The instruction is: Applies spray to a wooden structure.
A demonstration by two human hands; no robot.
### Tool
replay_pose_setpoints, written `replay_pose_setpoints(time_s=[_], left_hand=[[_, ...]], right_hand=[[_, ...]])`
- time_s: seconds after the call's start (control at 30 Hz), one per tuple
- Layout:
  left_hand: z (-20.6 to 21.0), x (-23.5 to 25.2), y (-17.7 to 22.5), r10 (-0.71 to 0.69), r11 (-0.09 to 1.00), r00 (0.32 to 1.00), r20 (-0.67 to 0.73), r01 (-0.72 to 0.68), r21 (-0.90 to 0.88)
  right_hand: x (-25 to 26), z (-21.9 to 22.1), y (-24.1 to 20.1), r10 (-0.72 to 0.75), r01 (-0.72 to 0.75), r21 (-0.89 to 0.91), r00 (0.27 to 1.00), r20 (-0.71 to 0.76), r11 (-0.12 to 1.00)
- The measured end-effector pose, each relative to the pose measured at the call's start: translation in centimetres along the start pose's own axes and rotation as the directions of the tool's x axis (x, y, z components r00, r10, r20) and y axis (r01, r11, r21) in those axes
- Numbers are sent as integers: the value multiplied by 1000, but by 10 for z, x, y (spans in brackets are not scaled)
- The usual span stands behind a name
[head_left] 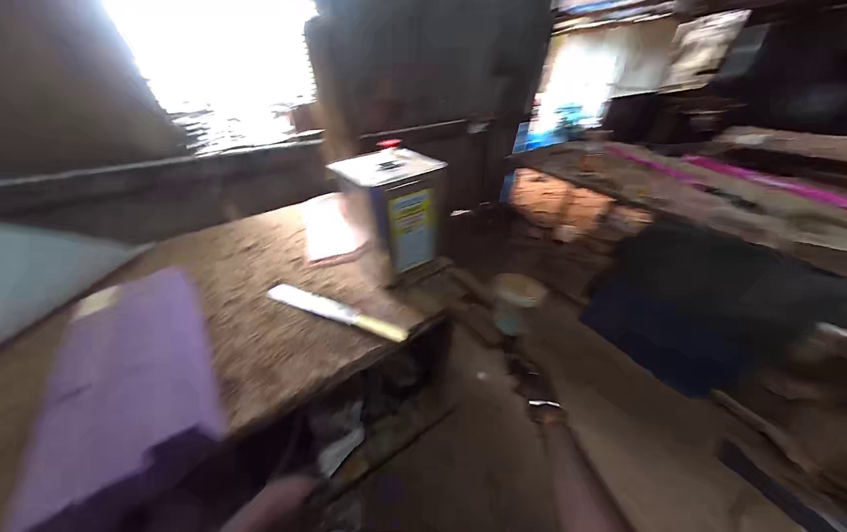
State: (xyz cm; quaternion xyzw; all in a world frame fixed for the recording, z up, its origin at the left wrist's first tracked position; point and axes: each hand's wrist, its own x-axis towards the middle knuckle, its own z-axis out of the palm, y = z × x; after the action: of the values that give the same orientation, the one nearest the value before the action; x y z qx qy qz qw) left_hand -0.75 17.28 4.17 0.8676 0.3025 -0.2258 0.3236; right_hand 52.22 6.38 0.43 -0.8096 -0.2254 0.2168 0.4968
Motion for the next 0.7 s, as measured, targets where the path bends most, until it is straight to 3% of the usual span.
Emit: replay_pose_setpoints(time_s=[0.07, 0.2, 0.33, 0.47, 0.53, 0.6, 0.7], left_hand=[[-3, 2, -9, -18, 1000, 1000, 19, 18, -5], [17, -8, -31, -126, 966, 977, -170, 82, -246], [60, -15, -36, -275, 931, 960, -56, 251, -266], [88, -4, -22, -210, 938, 976, 57, 218, -269], [91, 6, -14, -191, 939, 981, 37, 193, -283], [90, 14, -11, -201, 932, 979, 8, 194, -306], [72, 23, -2, -259, 906, 966, 8, 246, -345]], right_hand=[[0, 3, -1, 31, -31, -32, 999, 24, 999], [17, 11, -1, 86, -85, -32, 996, 29, 996], [47, 22, 2, 114, -112, -36, 991, 62, 993], [64, 35, -4, 103, -94, -100, 991, 81, 991], [77, 42, -3, 67, -46, -198, 992, 103, 979], [87, 51, -3, 29, 39, -411, 987, 158, 911], [72, 52, -32, 136, 24, -630, 969, 205, 776]])
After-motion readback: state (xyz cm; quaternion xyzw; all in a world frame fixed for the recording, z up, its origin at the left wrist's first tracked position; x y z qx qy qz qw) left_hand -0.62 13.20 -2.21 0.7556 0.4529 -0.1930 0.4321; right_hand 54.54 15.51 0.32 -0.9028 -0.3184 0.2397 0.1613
